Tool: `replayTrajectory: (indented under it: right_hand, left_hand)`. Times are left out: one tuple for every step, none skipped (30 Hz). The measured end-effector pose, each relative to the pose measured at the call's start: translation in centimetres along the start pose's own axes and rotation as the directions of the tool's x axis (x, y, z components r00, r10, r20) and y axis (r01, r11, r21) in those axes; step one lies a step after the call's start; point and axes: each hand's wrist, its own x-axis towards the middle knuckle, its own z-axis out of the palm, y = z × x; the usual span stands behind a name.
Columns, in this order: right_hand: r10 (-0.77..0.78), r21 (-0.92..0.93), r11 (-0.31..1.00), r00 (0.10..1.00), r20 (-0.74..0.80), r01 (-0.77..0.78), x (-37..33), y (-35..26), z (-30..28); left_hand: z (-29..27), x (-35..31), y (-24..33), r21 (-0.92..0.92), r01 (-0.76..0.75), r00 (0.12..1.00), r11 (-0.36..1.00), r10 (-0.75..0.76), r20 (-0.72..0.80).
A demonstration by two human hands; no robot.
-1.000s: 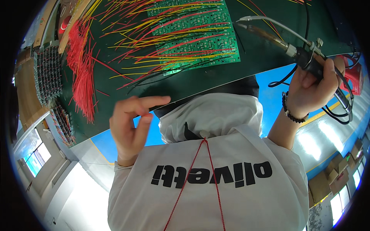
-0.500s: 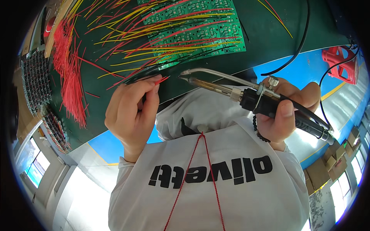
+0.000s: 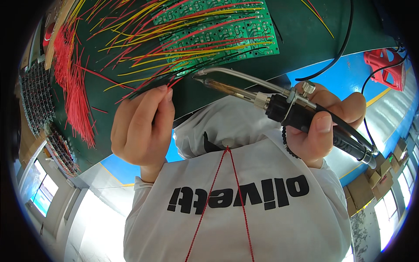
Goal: The person solders multiple colored wires onto a printed circuit board using a soldering iron.
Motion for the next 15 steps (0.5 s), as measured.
replayTrajectory:
  right_hand:
    - [0.003, -0.001, 1.000, 1.000, -0.001, -0.003, 0.0, 0.1, 0.1]
    - [0.005, 0.008, 1.000, 0.999, -0.035, -0.005, 0.0, 0.1, 0.3]
    - [0.008, 0.020, 1.000, 0.998, -0.068, -0.007, 0.0, 0.2, 0.4]
    - [0.011, 0.021, 1.000, 0.998, -0.068, -0.010, 0.0, 0.2, 0.7]
    - [-0.003, -0.012, 1.000, 0.997, -0.075, 0.002, 0.1, 0.1, 1.0]
    - [-0.019, -0.048, 0.999, 0.996, -0.083, 0.015, 0.1, 0.1, 1.1]
    - [-0.019, -0.051, 0.999, 0.996, -0.085, 0.014, 0.1, 0.1, 0.9]
    - [-0.043, -0.033, 0.999, 0.998, -0.035, 0.042, 0.1, 0.2, 0.7]
    - [-0.067, -0.010, 0.998, 0.998, 0.017, 0.067, 0.1, 0.2, 0.6]
    - [-0.066, -0.008, 0.998, 0.998, 0.017, 0.066, 0.0, 0.3, 0.6]
    - [-0.078, -0.046, 0.996, 0.996, -0.034, 0.076, -0.2, 0.5, 0.6]
    - [-0.092, -0.087, 0.993, 0.992, -0.084, 0.085, -0.4, 0.6, 0.6]
    - [-0.092, -0.087, 0.993, 0.992, -0.084, 0.085, -0.4, 0.5, 0.6]
    - [-0.073, -0.081, 0.994, 0.994, -0.080, 0.066, -0.5, 0.4, 0.6]
    - [-0.053, -0.075, 0.996, 0.996, -0.074, 0.048, -0.5, 0.4, 0.7]
  left_hand:
    - [0.1, 0.0, 0.0, 0.016, -0.009, 1.000, 1.000, 0.009, -0.012]
    - [0.4, -0.1, -0.2, 0.015, -0.007, 1.000, 1.000, 0.007, -0.009]
    - [0.9, -0.2, -0.5, 0.007, -0.058, 0.995, 0.998, 0.059, -0.082]
    - [1.2, -0.3, -0.7, 0.003, -0.110, 0.982, 0.994, 0.109, -0.155]
    - [0.9, -0.3, -0.6, 0.004, -0.108, 0.982, 0.994, 0.108, -0.152]
    - [0.5, -0.2, -0.3, 0.011, -0.077, 0.993, 0.997, 0.078, -0.093]
    - [0.3, -0.2, -0.2, 0.020, -0.047, 0.998, 0.999, 0.047, -0.033]
    - [0.4, -0.2, -0.2, 0.017, -0.047, 0.998, 0.999, 0.047, -0.032]
    - [0.4, -0.2, -0.3, 0.020, -0.057, 0.998, 0.998, 0.057, -0.035]
    - [0.3, -0.2, -0.3, 0.023, -0.067, 0.997, 0.998, 0.067, -0.038]
    - [0.3, -0.2, -0.3, 0.025, -0.066, 0.997, 0.997, 0.067, -0.037]
    - [0.3, -0.2, -0.3, 0.020, -0.063, 0.997, 0.998, 0.064, -0.038]
    - [0.3, -0.2, -0.3, 0.015, -0.060, 0.997, 0.998, 0.060, -0.038]
    - [0.6, -0.3, -0.4, 0.014, -0.060, 0.997, 0.998, 0.061, -0.039]
    - [1.0, -0.5, -0.7, 0.012, -0.097, 0.991, 0.995, 0.098, -0.095]
